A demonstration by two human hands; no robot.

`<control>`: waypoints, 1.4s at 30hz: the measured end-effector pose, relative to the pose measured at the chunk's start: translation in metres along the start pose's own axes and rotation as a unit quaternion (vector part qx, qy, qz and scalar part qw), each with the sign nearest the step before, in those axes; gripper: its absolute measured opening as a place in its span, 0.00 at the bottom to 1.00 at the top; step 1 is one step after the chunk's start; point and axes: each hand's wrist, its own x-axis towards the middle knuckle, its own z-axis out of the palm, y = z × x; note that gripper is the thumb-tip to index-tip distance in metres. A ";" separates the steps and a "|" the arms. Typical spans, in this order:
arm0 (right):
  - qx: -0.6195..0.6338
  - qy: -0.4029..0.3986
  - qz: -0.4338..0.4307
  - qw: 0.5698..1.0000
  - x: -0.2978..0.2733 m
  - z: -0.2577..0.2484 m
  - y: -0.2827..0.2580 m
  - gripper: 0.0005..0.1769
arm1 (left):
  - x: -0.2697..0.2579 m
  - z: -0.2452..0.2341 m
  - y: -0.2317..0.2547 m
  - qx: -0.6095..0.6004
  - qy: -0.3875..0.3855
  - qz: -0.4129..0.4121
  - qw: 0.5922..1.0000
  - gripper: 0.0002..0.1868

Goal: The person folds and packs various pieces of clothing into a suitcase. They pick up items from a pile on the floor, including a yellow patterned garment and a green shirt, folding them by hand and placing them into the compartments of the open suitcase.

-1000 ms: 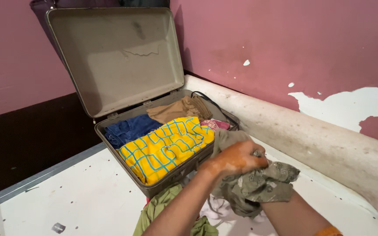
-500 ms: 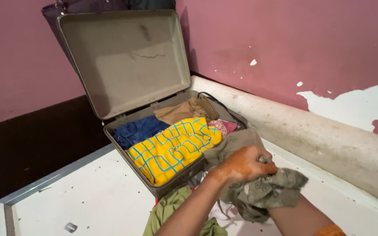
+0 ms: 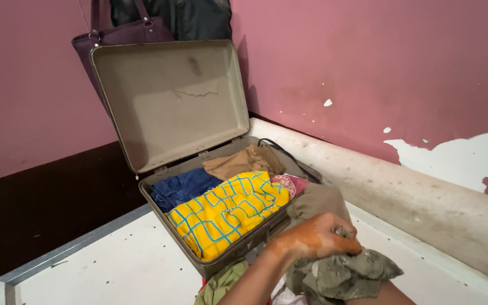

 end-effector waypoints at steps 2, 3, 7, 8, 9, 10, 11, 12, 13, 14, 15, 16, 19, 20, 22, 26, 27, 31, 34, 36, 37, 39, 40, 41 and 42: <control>0.238 -0.048 0.040 0.969 -0.005 0.000 0.003 0.14 | 0.001 0.003 0.002 -0.004 -0.009 0.005 1.000 0.21; 0.251 -0.062 0.050 0.965 -0.008 0.001 0.005 0.14 | 0.001 0.004 0.002 -0.011 -0.008 0.007 1.000 0.20; 0.326 -0.111 0.085 0.935 -0.023 -0.004 0.005 0.14 | -0.001 0.004 0.006 0.008 0.007 -0.007 1.000 0.21; 0.341 -0.121 0.092 0.928 -0.027 -0.005 0.006 0.15 | -0.001 0.002 0.007 0.035 0.025 -0.017 0.999 0.22; 0.356 -0.131 0.103 0.919 -0.030 -0.008 0.009 0.15 | -0.001 -0.002 0.008 0.061 0.042 -0.027 0.997 0.23; 0.365 -0.139 0.112 0.914 -0.034 -0.012 0.012 0.15 | -0.001 -0.007 0.007 0.087 0.060 -0.037 0.994 0.24; 0.373 -0.149 0.121 0.908 -0.036 -0.015 0.015 0.15 | -0.001 -0.014 0.005 0.128 0.097 -0.096 0.982 0.25; 0.378 -0.157 0.129 0.903 -0.038 -0.017 0.017 0.15 | -0.004 -0.021 0.001 0.167 0.134 -0.154 0.965 0.26; 0.381 -0.166 0.133 0.900 -0.040 -0.019 0.019 0.15 | -0.007 -0.027 -0.005 0.214 0.186 -0.167 0.944 0.26; 0.392 -0.178 0.140 0.892 -0.039 -0.019 0.019 0.16 | -0.008 -0.034 -0.012 0.261 0.238 -0.178 0.919 0.26; 0.399 -0.189 0.146 0.885 -0.040 -0.019 0.020 0.16 | -0.011 -0.040 -0.020 0.246 0.287 -0.186 0.907 0.25; 0.404 -0.200 0.152 0.879 -0.041 -0.019 0.020 0.16 | -0.014 -0.047 -0.028 0.231 0.336 -0.193 0.893 0.24; 0.420 -0.234 0.161 0.862 -0.041 -0.016 0.018 0.16 | -0.021 -0.056 -0.047 0.356 0.336 -0.232 0.841 0.17; 0.423 -0.242 0.161 0.858 -0.041 -0.018 0.017 0.17 | -0.022 -0.058 -0.051 0.370 0.343 -0.222 0.834 0.16; 0.424 -0.254 0.156 0.855 -0.044 -0.018 0.015 0.17 | -0.025 -0.058 -0.058 0.396 0.354 -0.205 0.822 0.16; 0.353 -0.243 0.124 0.895 -0.041 -0.018 0.000 0.17 | -0.017 -0.058 -0.070 0.417 0.370 -0.221 0.800 0.13; 0.341 -0.255 0.106 0.899 -0.042 -0.016 -0.005 0.17 | -0.012 -0.059 -0.074 0.420 0.372 -0.245 0.791 0.12; 0.290 -0.299 0.035 0.909 -0.059 0.003 -0.044 0.16 | 0.002 -0.065 -0.107 0.387 0.394 -0.310 0.774 0.14; -0.204 -0.268 0.039 0.941 -0.087 -0.005 -0.089 0.18 | 0.002 -0.081 -0.137 0.316 0.481 -0.404 0.711 0.15; -0.160 -0.250 0.145 0.944 -0.104 -0.007 -0.104 0.19 | -0.030 -0.091 -0.149 0.333 0.518 -0.338 0.712 0.14; -0.068 -0.260 0.191 0.944 -0.109 -0.008 -0.103 0.19 | -0.041 -0.095 -0.148 0.325 0.519 -0.340 0.714 0.15; -0.008 -0.277 0.225 0.934 -0.106 -0.009 -0.095 0.19 | -0.053 -0.102 -0.140 0.310 0.518 -0.346 0.718 0.18; 0.003 -0.279 0.229 0.933 -0.100 -0.014 -0.090 0.18 | -0.051 -0.104 -0.134 0.316 0.516 -0.354 0.713 0.19; 0.016 -0.284 0.228 0.931 -0.094 -0.018 -0.084 0.18 | -0.047 -0.107 -0.128 0.322 0.516 -0.362 0.706 0.21; 0.026 -0.289 0.234 0.928 -0.085 -0.023 -0.079 0.18 | -0.045 -0.111 -0.123 0.329 0.516 -0.371 0.699 0.22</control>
